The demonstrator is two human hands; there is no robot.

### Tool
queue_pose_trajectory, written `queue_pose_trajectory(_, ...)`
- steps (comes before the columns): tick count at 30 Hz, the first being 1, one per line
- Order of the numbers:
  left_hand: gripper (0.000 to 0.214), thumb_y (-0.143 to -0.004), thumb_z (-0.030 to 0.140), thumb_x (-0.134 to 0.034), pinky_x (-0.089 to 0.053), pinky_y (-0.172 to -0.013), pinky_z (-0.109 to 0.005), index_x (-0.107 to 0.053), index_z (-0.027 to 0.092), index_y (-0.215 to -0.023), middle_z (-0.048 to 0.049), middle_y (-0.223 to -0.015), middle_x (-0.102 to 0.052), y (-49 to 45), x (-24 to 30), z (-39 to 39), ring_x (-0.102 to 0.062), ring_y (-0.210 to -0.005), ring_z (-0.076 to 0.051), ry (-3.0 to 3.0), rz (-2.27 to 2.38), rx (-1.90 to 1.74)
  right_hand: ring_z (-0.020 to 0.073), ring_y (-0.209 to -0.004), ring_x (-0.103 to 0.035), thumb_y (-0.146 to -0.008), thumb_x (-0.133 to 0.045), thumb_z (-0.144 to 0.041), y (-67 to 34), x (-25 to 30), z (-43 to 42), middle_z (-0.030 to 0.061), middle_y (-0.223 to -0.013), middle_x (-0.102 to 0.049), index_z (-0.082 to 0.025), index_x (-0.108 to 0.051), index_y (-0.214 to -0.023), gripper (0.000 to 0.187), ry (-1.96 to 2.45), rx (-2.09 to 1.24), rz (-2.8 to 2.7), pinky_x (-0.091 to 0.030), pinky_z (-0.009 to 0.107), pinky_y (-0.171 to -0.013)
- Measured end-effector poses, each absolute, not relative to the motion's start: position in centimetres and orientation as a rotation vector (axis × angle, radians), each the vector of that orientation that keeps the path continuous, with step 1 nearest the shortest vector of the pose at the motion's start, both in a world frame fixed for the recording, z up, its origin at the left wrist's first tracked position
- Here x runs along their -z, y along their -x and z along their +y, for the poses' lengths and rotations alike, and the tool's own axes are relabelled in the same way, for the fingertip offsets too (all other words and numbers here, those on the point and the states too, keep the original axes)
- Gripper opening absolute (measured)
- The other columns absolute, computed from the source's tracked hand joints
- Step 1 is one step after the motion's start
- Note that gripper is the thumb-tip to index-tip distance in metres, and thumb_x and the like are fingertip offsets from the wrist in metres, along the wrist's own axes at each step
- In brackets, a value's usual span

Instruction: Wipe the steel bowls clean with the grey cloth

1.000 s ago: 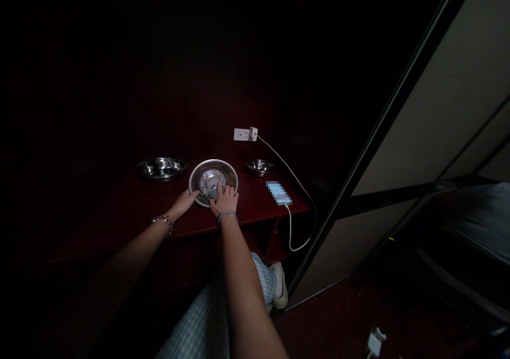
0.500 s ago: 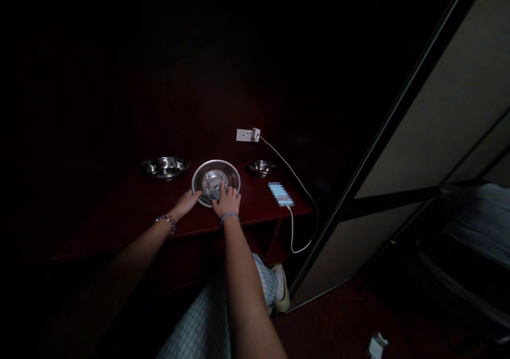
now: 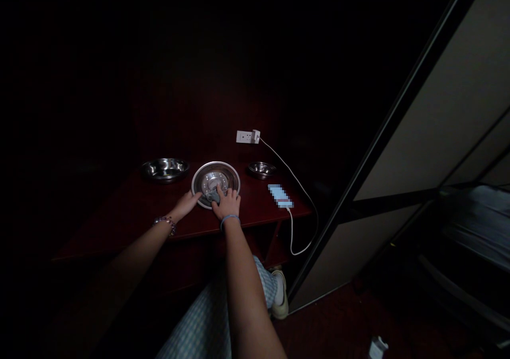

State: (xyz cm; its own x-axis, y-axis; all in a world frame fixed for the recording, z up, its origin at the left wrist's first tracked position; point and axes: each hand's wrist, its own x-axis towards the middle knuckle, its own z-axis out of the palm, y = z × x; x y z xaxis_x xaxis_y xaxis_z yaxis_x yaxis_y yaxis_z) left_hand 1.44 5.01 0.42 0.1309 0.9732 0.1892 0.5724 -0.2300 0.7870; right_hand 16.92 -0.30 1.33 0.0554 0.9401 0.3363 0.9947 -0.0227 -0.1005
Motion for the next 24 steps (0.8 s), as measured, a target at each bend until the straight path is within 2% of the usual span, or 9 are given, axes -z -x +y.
queue_pose_trajectory(3, 0.043, -0.088, 0.035, -0.044, -0.044, -0.097, -0.035, -0.061, 0.015, -0.122, -0.012, -0.122, -0.067, -1.44, -0.29, 5.15, -0.06, -0.115, -0.029, -1.856, 1.477, -0.969, 0.0308, -0.122, -0.036, -0.087, -0.049, -0.049, -16.89, -1.32, -0.37, 0.0126, -0.135, -0.045, -0.031, -0.022, -0.151, 0.072, 2.023, 0.256, -1.947, -0.031, 0.043, -0.096)
queue_pose_trajectory(7, 0.042, -0.088, 0.035, -0.044, -0.044, -0.097, -0.036, -0.061, 0.016, -0.122, -0.0111, -0.121, -0.068, -1.51, -0.18, 5.26, -0.061, -0.114, -0.028, -1.844, 1.466, -0.982, 0.0313, -0.124, -0.034, -0.087, -0.05, -0.048, -16.64, -1.51, -0.52, 0.0187, -0.139, -0.043, -0.012, -0.016, -0.152, 0.082, 2.043, 0.233, -1.894, -0.029, 0.043, -0.1)
queue_pose_trajectory(9, 0.042, -0.088, 0.035, -0.044, -0.044, -0.097, -0.036, -0.061, 0.017, -0.122, -0.0109, -0.122, -0.067, -1.53, -0.22, 5.21, -0.061, -0.115, -0.028, -1.848, 1.462, -0.989, 0.0317, -0.127, -0.033, -0.087, -0.049, -0.048, -16.53, -1.64, -0.58, 0.0205, -0.144, -0.039, -0.008, -0.018, -0.151, 0.082, 2.054, 0.22, -1.888, -0.028, 0.044, -0.101)
queue_pose_trajectory(12, 0.042, -0.088, 0.035, -0.044, -0.044, -0.098, -0.035, -0.061, 0.017, -0.122, -0.0108, -0.124, -0.067, -1.54, -0.4, 5.01, -0.061, -0.115, -0.028, -1.851, 1.474, -0.985, 0.0322, -0.129, -0.031, -0.087, -0.048, -0.05, -16.49, -1.76, -0.6, 0.02, -0.148, -0.035, -0.012, -0.022, -0.151, 0.079, 2.062, 0.21, -1.901, -0.028, 0.044, -0.101)
queue_pose_trajectory(17, 0.041, -0.089, 0.035, -0.044, -0.044, -0.097, -0.035, -0.061, 0.017, -0.122, -0.0101, -0.122, -0.068, -1.47, -0.69, 4.78, -0.061, -0.114, -0.028, -1.861, 1.48, -0.974, 0.0315, -0.125, -0.035, -0.087, -0.049, -0.051, -16.68, -1.73, -0.56, 0.016, -0.139, -0.044, -0.022, -0.023, -0.151, 0.075, 2.056, 0.212, -1.915, -0.031, 0.044, -0.097)
queue_pose_trajectory(24, 0.042, -0.088, 0.033, -0.044, -0.045, -0.097, -0.036, -0.06, 0.016, -0.123, -0.0117, -0.121, -0.068, -1.51, -0.61, 4.84, -0.061, -0.115, -0.029, -1.85, 1.478, -0.971, 0.0301, -0.123, -0.036, -0.087, -0.051, -0.051, -16.89, -1.78, -0.71, 0.0115, -0.137, -0.042, -0.036, -0.025, -0.149, 0.069, 2.051, 0.208, -1.941, -0.033, 0.042, -0.095)
